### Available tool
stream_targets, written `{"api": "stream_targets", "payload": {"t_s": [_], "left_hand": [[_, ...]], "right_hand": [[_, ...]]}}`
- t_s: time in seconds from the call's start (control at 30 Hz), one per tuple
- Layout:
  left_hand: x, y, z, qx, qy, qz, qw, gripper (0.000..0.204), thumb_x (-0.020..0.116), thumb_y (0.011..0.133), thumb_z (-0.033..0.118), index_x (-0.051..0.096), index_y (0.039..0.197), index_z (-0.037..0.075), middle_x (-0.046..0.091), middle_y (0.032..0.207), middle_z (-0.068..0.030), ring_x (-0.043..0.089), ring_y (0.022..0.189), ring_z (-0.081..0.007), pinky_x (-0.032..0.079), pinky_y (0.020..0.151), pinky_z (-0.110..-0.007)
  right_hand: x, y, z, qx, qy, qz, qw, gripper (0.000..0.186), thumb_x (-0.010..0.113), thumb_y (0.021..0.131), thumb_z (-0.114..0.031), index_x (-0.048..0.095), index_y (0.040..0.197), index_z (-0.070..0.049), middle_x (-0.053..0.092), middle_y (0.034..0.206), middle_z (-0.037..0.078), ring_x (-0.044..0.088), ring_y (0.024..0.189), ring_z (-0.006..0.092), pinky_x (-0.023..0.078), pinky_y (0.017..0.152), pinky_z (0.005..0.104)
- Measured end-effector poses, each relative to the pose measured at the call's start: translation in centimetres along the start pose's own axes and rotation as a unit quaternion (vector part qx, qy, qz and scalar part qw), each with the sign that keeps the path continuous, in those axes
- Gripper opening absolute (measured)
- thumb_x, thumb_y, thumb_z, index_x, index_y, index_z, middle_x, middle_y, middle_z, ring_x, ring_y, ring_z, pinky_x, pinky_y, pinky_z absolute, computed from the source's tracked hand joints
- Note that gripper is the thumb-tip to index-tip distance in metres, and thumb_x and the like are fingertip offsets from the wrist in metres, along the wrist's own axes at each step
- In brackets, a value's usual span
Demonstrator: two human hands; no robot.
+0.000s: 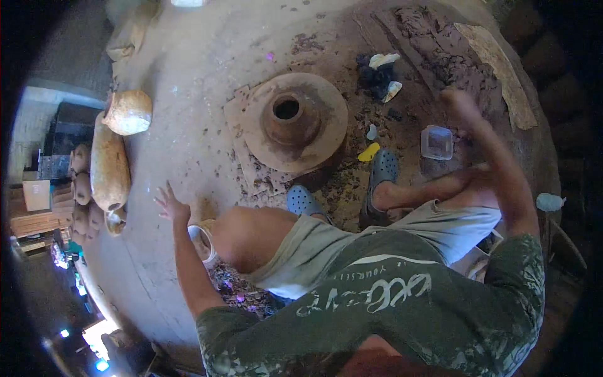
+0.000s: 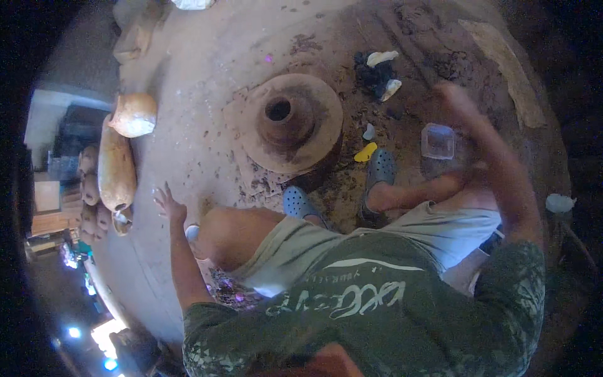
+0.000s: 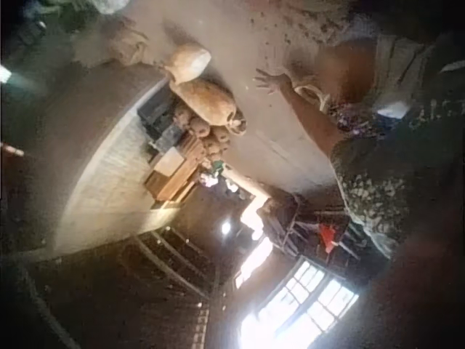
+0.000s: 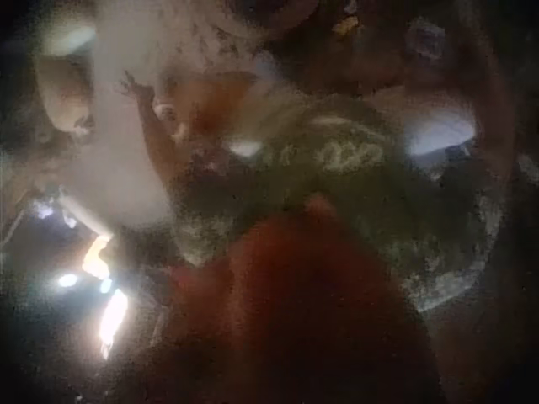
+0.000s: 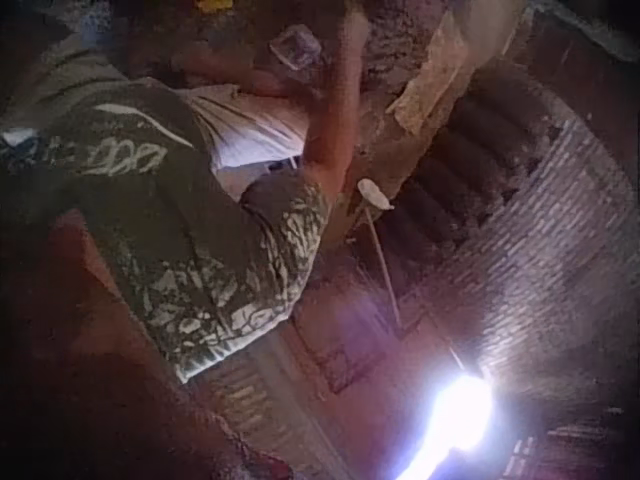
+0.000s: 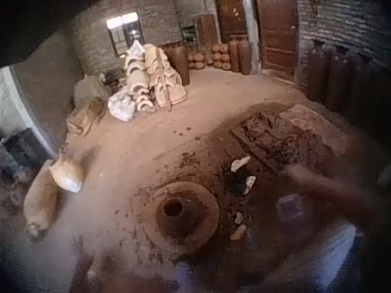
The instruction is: The person shapes a clay vessel on a pottery wheel by hand, using their fingers to smooth the internal and external walls while the wheel rotates.
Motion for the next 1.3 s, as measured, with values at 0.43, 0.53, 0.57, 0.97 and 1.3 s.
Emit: {"api": "stream_targets", "payload": {"t_s": [0.43, 0.53, 0.57, 0.97, 1.3], "left_hand": [[-5.9, 4.0, 5.4, 0.131, -0.238, -0.140, 0.952, 0.096, 0.088, 0.077, 0.035, 0.039, 0.158, 0.020, 0.054, 0.151, -0.0165, 0.058, 0.131, -0.0353, 0.027, 0.120, -0.063], [-6.1, 4.8, 14.6, 0.148, -0.229, -0.330, 0.904, 0.099, 0.090, 0.076, 0.028, 0.037, 0.158, 0.015, 0.053, 0.150, -0.0200, 0.055, 0.133, -0.0409, 0.038, 0.114, -0.059], [-6.8, 5.6, 16.5, 0.156, -0.236, -0.374, 0.883, 0.099, 0.090, 0.076, 0.026, 0.036, 0.159, 0.015, 0.053, 0.150, -0.0213, 0.055, 0.132, -0.0426, 0.041, 0.113, -0.058], [-21.4, 8.1, 39.0, 0.514, -0.194, -0.247, 0.798, 0.113, 0.093, 0.071, 0.036, 0.030, 0.162, 0.012, 0.017, 0.168, -0.0292, 0.018, 0.154, -0.0498, 0.029, 0.122, -0.055], [-16.7, 7.0, 46.0, 0.425, -0.211, -0.240, 0.847, 0.101, 0.069, 0.088, 0.063, 0.029, 0.163, 0.008, 0.010, 0.169, -0.0308, 0.012, 0.155, -0.0514, 0.017, 0.124, -0.062]], "right_hand": [[9.8, -24.5, 17.7, 0.259, 0.221, 0.018, 0.940, 0.037, 0.070, 0.090, -0.024, 0.070, 0.119, 0.000, 0.073, 0.115, 0.020, 0.069, 0.109, 0.0392, 0.055, 0.093, 0.0469], [15.8, -30.3, 15.3, 0.316, 0.126, -0.117, 0.933, 0.038, 0.070, 0.089, -0.025, 0.071, 0.118, 0.000, 0.073, 0.115, 0.021, 0.070, 0.108, 0.0393, 0.055, 0.093, 0.0468], [17.4, -31.1, 14.1, 0.317, 0.109, -0.147, 0.930, 0.038, 0.070, 0.089, -0.026, 0.071, 0.118, -0.001, 0.073, 0.114, 0.021, 0.070, 0.108, 0.0394, 0.055, 0.093, 0.0467], [29.0, -32.7, 4.7, 0.273, 0.081, -0.336, 0.898, 0.041, 0.069, 0.084, -0.030, 0.074, 0.114, -0.003, 0.073, 0.111, 0.024, 0.070, 0.104, 0.0401, 0.055, 0.091, 0.0462], [16.8, -20.0, 12.5, 0.395, 0.147, 0.041, 0.906, 0.036, 0.063, 0.089, -0.031, 0.075, 0.102, 0.000, 0.073, 0.106, 0.026, 0.070, 0.103, 0.0436, 0.055, 0.089, 0.0539]]}}
Point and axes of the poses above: each hand's wrist, its own y-axis towards the middle knuckle, its own x-axis out of the palm, z = x × y, the point moved 7 cm from there along y, towards the middle knuckle
